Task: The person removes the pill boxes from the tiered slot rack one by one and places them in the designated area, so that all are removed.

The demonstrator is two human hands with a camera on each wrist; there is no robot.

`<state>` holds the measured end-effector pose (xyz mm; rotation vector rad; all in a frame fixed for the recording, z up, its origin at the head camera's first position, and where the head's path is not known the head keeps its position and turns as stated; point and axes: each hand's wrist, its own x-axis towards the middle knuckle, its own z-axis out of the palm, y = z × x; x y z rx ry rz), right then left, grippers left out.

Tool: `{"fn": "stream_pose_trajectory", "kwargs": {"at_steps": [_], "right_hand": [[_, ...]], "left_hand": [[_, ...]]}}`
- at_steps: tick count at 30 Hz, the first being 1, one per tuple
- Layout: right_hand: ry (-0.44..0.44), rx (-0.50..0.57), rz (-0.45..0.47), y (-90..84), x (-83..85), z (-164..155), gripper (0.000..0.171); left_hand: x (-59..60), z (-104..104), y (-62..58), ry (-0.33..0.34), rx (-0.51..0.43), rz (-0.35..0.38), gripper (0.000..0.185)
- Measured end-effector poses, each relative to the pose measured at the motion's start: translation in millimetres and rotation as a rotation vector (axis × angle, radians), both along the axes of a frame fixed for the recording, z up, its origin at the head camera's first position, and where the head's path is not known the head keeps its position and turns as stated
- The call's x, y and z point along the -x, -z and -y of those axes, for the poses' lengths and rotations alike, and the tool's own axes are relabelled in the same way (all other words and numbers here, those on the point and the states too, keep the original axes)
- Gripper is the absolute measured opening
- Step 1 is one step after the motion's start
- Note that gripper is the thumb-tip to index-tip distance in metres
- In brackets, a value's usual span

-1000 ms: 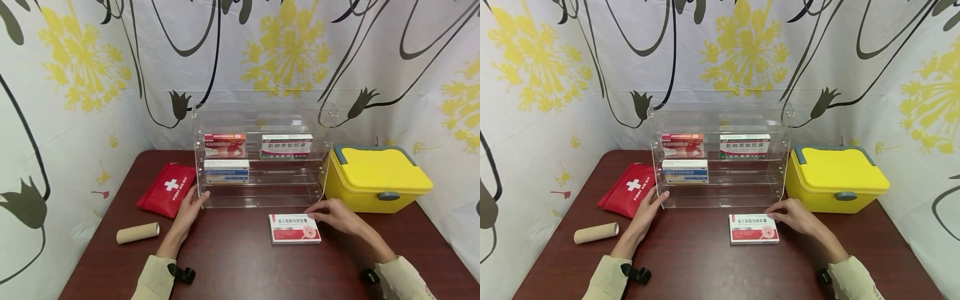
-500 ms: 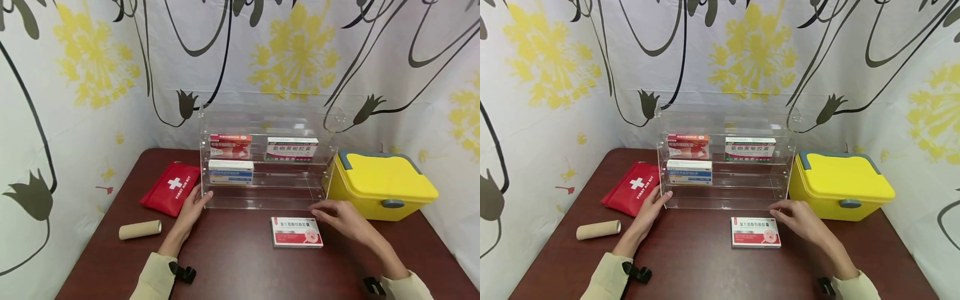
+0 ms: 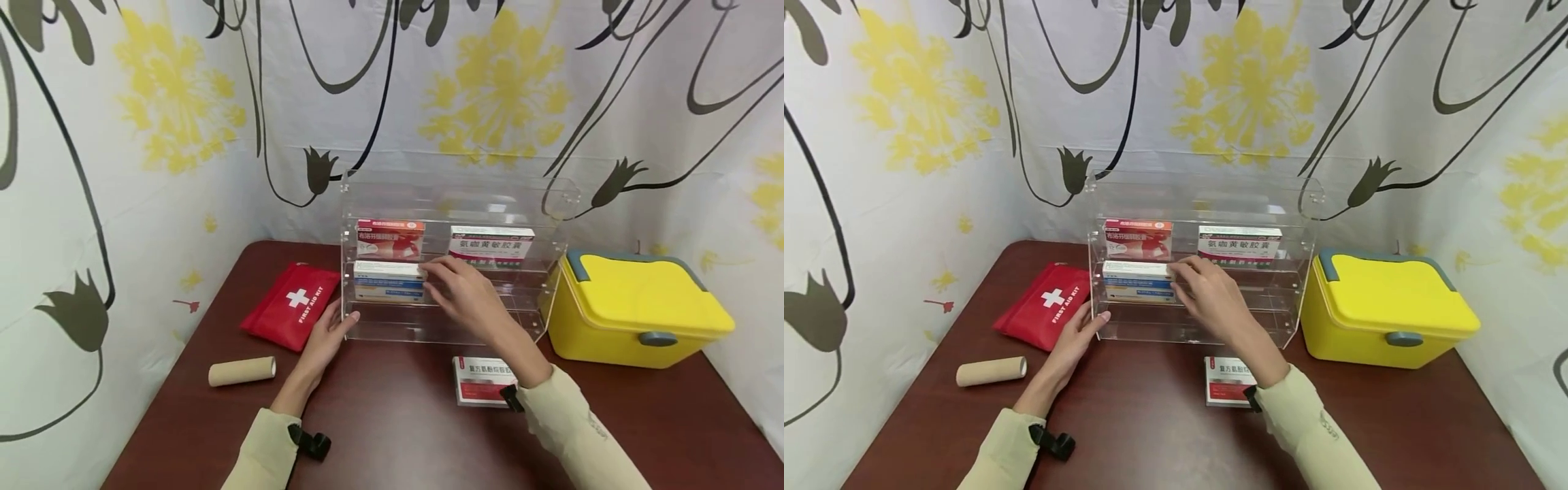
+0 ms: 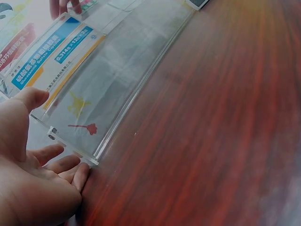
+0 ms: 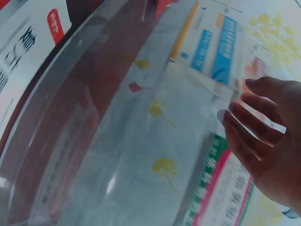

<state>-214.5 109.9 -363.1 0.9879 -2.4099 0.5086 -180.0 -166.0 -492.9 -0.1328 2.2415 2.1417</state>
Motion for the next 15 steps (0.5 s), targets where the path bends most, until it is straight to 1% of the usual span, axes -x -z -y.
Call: {"fn": "stream_pose_trajectory", "kwargs": {"at_steps": [2,4,10,15], "right_hand": [[0.01,0.004,-0.018,3.5,3.6,5,0.03],[-0.002,0.036,-0.018,6.2,6.2,8,0.027],[-0.076,0.176,0.037,9.0,12.4,13,0.019],[-0.117,0.234,0.116,9.1,16.7,13,0.019]], "left_hand": [[1.4,-2,0.0,0.005,0.001,0.004,0.076],[2.8,-2,-0.5,0.008,-0.002,0.006,0.075],[4.1,0,-1.2,0.008,-0.009,0.014,0.076],[1.6,1,1.1,-0.003,-0.006,0.005,0.07]]}}
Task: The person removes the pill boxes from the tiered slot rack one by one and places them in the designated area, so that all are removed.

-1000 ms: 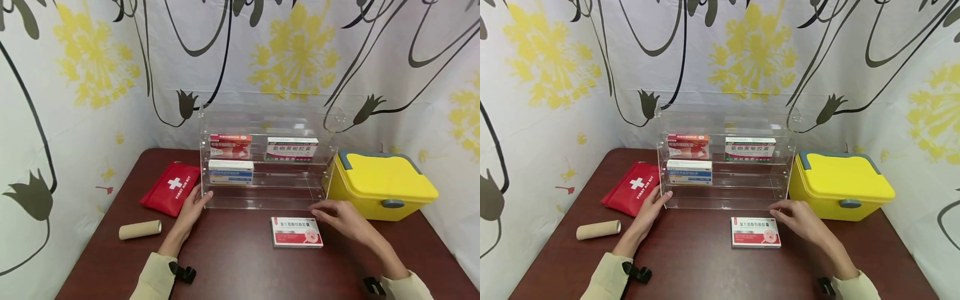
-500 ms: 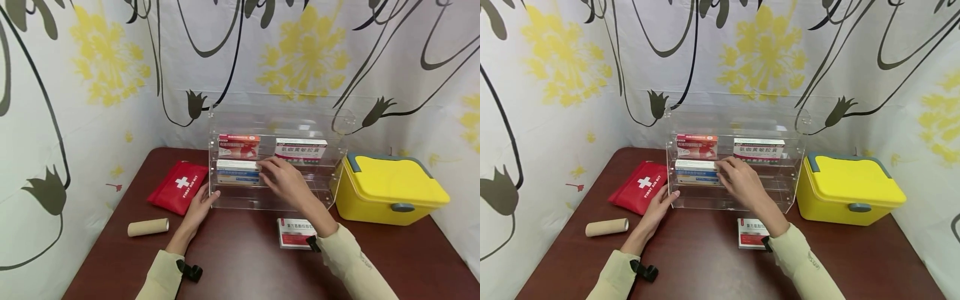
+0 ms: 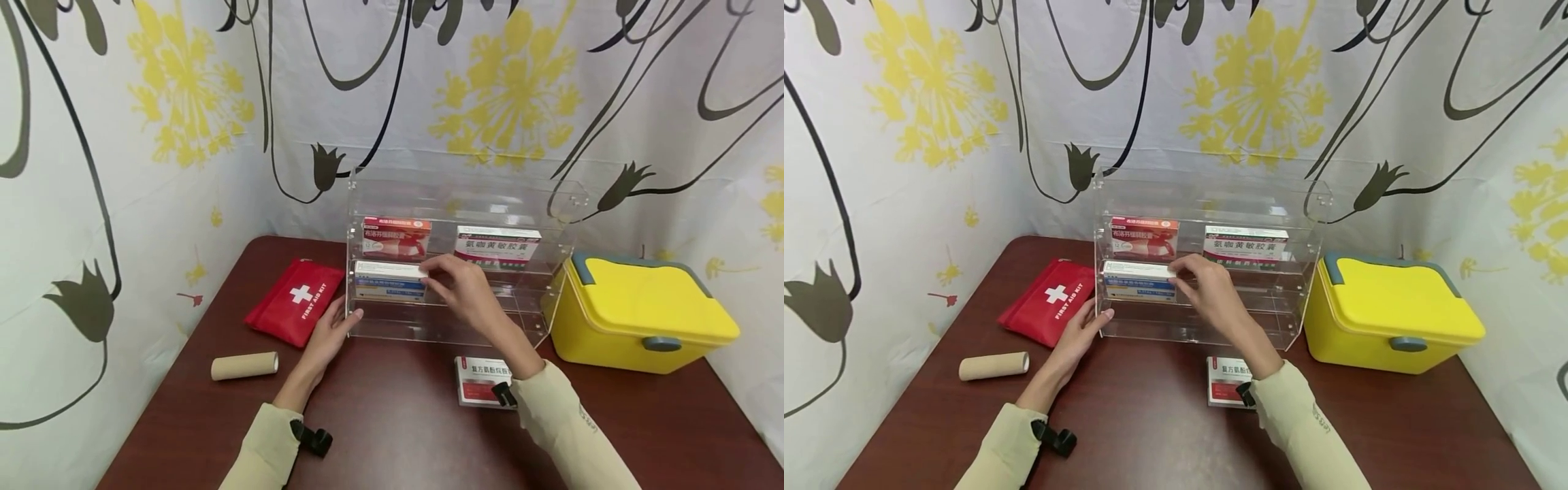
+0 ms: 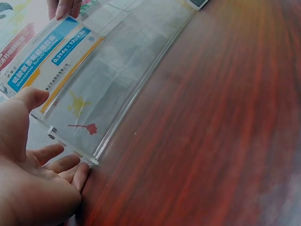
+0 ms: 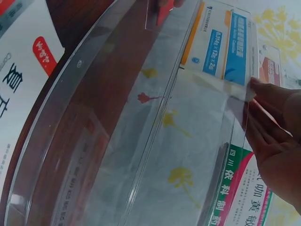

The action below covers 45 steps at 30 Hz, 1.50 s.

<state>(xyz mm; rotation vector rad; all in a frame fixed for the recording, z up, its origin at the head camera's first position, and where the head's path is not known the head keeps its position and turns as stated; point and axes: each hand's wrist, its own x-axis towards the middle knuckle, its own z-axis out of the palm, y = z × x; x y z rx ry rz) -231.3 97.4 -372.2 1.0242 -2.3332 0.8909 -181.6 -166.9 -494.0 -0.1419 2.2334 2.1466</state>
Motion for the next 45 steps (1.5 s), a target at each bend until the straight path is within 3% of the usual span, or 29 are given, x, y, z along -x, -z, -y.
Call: {"fn": "stream_pose_trajectory", "kwargs": {"at_steps": [4,9,14,17,20,25,28,32,39,45], "right_hand": [[-0.021,0.024,0.008,-5.3,2.5,-3,0.02],[-0.061,0.059,-0.07,-29.0,-0.1,-8,0.024],[-0.076,0.063,-0.092,-56.4,-6.9,-13,0.025],[-0.075,0.046,-0.083,-63.2,-11.4,-13,0.025],[-0.07,0.036,-0.035,-63.2,-20.7,-16,0.024],[-0.085,0.042,0.234,-45.3,-43.2,-27,0.019],[-0.063,-0.003,0.422,-25.0,-56.5,-33,0.016],[-0.041,-0.081,0.587,7.2,-66.2,-35,0.014],[-0.054,-0.104,0.662,50.4,-67.0,-28,0.009],[-0.031,-0.117,0.637,61.9,-63.8,-22,0.009]], "left_hand": [[-1.2,0,-0.9,-0.001,-0.003,-0.007,0.067],[-1.7,-1,-5.4,0.022,-0.015,0.003,0.069],[-9.9,-2,-24.6,0.039,0.001,0.014,0.069],[-15.3,-2,-32.5,0.043,-0.004,0.012,0.067],[-12.5,0,-22.0,0.034,-0.018,0.007,0.067],[-3.8,1,-0.5,0.021,-0.03,-0.053,0.065],[-2.9,2,-0.2,0.016,-0.02,-0.058,0.067],[-2.6,2,-2.5,0.002,0.014,-0.027,0.071],[-3.2,2,-4.0,0.002,0.026,-0.008,0.069],[-4.8,2,-3.3,-0.001,0.033,0.007,0.068]]}}
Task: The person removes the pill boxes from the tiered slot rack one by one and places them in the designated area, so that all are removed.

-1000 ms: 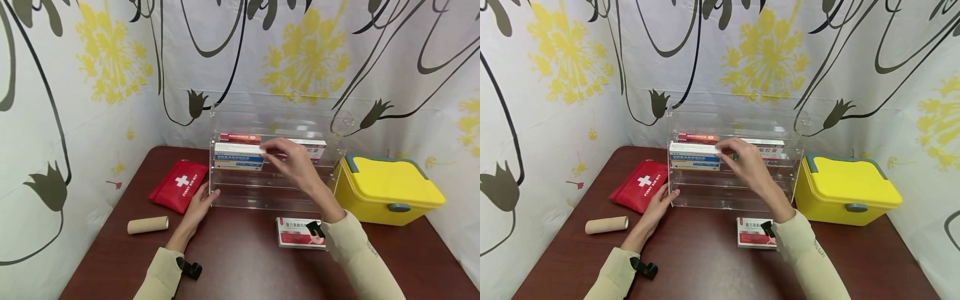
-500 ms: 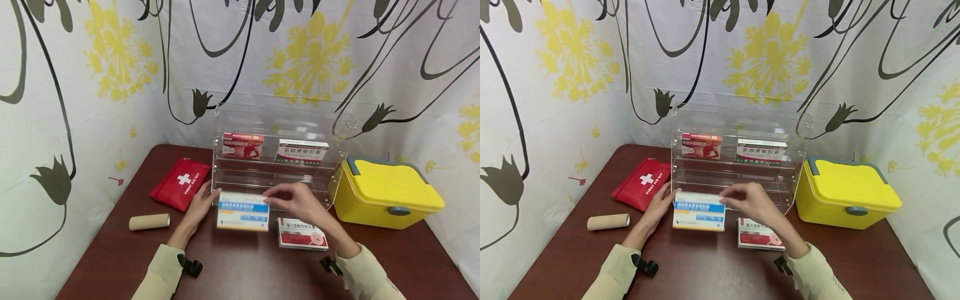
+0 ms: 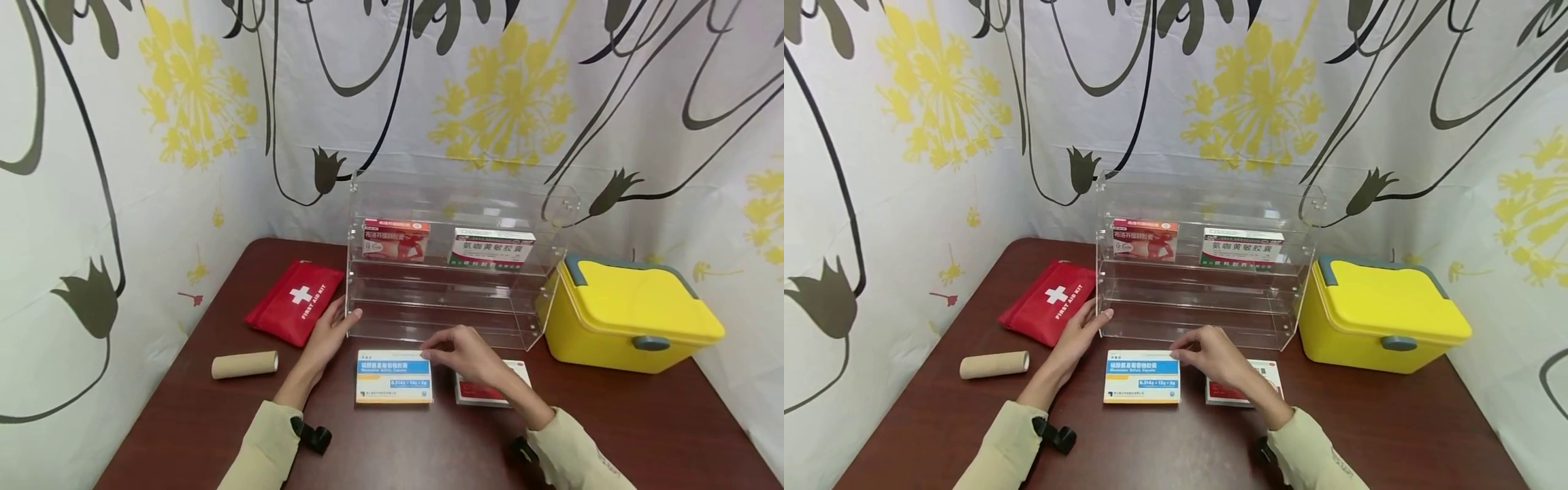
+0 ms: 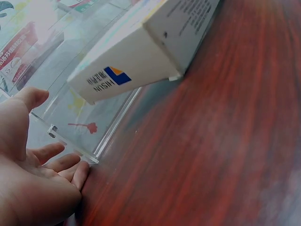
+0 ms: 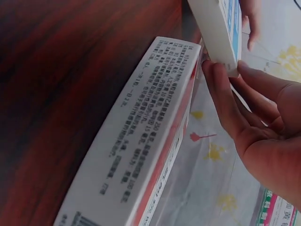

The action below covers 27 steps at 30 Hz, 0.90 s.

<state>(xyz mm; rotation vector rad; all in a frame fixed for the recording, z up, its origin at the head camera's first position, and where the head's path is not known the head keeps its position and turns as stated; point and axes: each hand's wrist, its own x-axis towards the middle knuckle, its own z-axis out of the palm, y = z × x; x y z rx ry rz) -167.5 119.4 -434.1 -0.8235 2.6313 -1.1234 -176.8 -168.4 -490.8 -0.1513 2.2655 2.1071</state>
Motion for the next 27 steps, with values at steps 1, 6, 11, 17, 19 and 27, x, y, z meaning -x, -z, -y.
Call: {"fn": "stream_pose_trajectory", "kwargs": {"at_steps": [1,6,11,17,19,27], "right_hand": [[0.006,-0.002,-0.011,1.1,0.8,1,0.009],[0.025,-0.037,-0.061,10.6,3.7,3,0.007],[0.057,-0.063,-0.07,18.2,3.9,3,0.005],[0.069,-0.059,-0.097,20.0,3.7,2,0.004],[0.068,-0.065,-0.113,19.7,1.6,1,0.005],[0.104,-0.034,-0.344,-18.0,-4.5,-28,0.017]], "left_hand": [[-0.1,0,0.0,0.0,-0.003,-0.007,0.068],[0.4,0,1.2,-0.002,-0.013,-0.01,0.068],[0.9,1,1.6,0.001,-0.014,0.006,0.068],[1.6,-1,3.5,0.001,-0.013,0.01,0.072],[1.3,-2,5.5,-0.001,-0.011,0.016,0.076],[-0.6,1,5.0,-0.008,0.0,0.015,0.075]]}}
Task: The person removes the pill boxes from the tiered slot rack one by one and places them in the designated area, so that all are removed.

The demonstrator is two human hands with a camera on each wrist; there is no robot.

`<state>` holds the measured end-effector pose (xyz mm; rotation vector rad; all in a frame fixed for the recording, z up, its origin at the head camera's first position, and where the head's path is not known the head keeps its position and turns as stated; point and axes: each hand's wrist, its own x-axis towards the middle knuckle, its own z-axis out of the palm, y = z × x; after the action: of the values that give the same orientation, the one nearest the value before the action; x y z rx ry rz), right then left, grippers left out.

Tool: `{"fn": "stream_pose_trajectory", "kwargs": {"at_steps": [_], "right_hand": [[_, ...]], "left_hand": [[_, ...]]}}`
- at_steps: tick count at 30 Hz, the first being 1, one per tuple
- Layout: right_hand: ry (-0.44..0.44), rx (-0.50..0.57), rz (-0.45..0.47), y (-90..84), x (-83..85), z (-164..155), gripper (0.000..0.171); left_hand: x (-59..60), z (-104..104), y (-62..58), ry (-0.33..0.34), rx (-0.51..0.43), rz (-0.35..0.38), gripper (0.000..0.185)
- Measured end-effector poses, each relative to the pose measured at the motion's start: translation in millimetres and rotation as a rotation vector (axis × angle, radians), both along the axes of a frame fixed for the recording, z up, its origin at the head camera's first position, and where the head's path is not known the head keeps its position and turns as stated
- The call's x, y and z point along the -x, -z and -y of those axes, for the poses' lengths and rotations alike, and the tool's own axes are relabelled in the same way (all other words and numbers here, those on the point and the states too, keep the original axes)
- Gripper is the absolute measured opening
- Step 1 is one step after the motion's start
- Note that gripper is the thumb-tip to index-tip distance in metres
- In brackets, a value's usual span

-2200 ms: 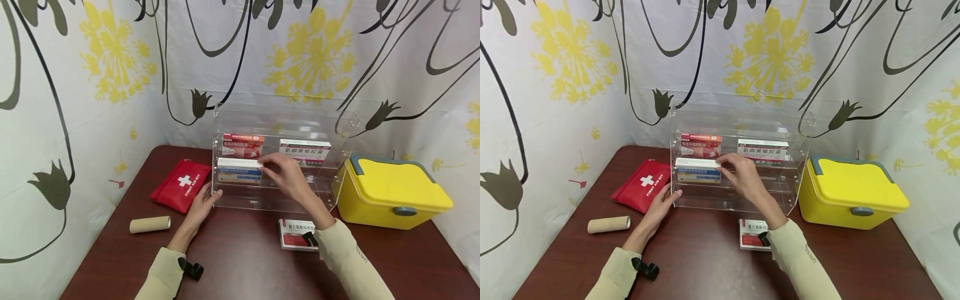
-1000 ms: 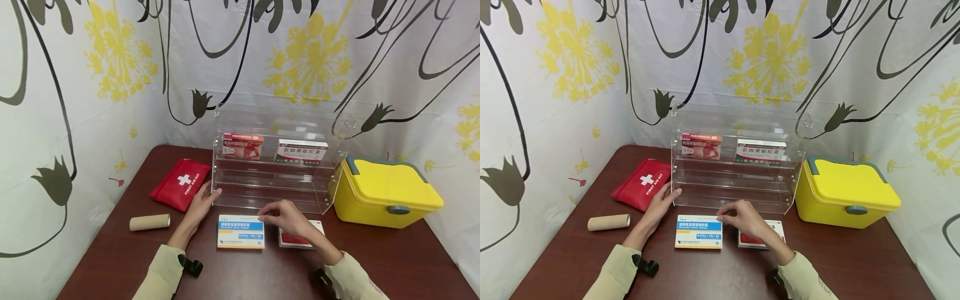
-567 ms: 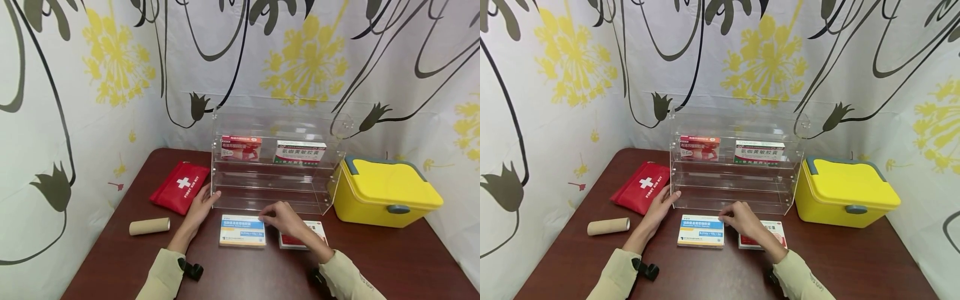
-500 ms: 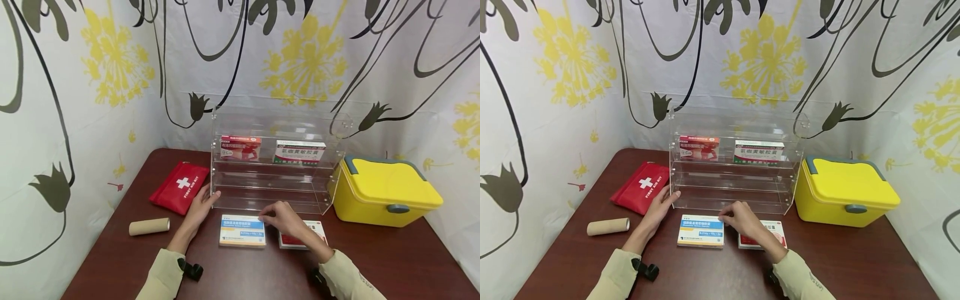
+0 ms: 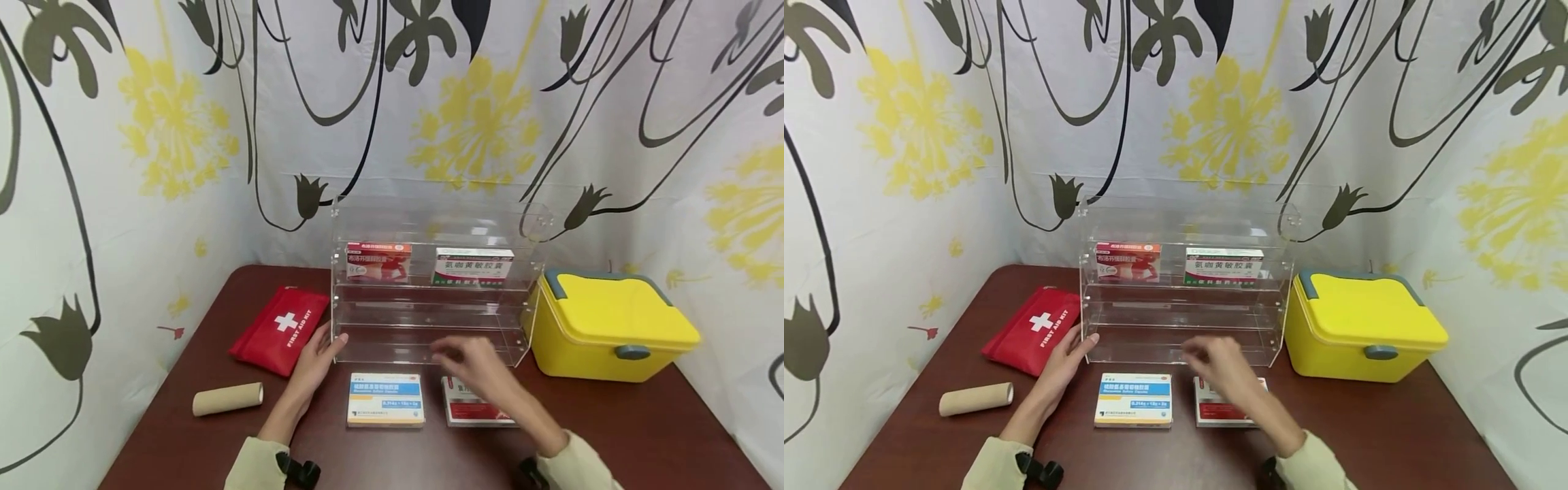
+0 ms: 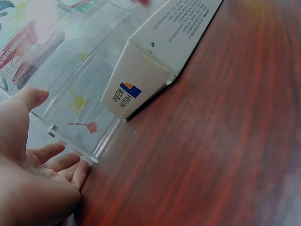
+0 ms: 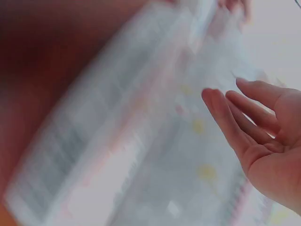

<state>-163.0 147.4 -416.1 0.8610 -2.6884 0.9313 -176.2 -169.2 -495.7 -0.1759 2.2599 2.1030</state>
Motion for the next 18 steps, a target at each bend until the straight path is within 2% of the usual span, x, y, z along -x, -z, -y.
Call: {"fn": "stream_pose_trajectory", "kwargs": {"at_steps": [5,7,9,11,13,14,18], "right_hand": [[0.112,-0.004,-0.379,-68.7,18.4,-44,0.022],[0.174,-0.032,-0.455,-93.8,28.7,-58,0.024],[0.211,-0.095,-0.463,-111.3,38.7,-68,0.027],[0.218,-0.172,-0.425,-121.1,48.4,-75,0.031],[0.214,-0.24,-0.365,-124.3,55.8,-78,0.035],[0.207,-0.257,-0.333,-124.5,58.5,-80,0.036],[0.155,-0.258,-0.286,-125.4,66.8,-84,0.035]], "left_hand": [[0.3,1,-0.7,0.014,0.0,-0.012,0.084],[1.1,1,-1.7,0.018,-0.002,-0.008,0.083],[1.2,2,-2.1,0.019,-0.009,-0.012,0.08],[-0.3,2,-1.2,0.023,-0.015,-0.029,0.075],[-1.8,3,-0.6,0.032,-0.024,-0.037,0.073],[-4.9,2,-5.2,0.039,-0.022,-0.039,0.074],[-6.0,1,-5.6,0.045,-0.02,-0.038,0.076]]}}
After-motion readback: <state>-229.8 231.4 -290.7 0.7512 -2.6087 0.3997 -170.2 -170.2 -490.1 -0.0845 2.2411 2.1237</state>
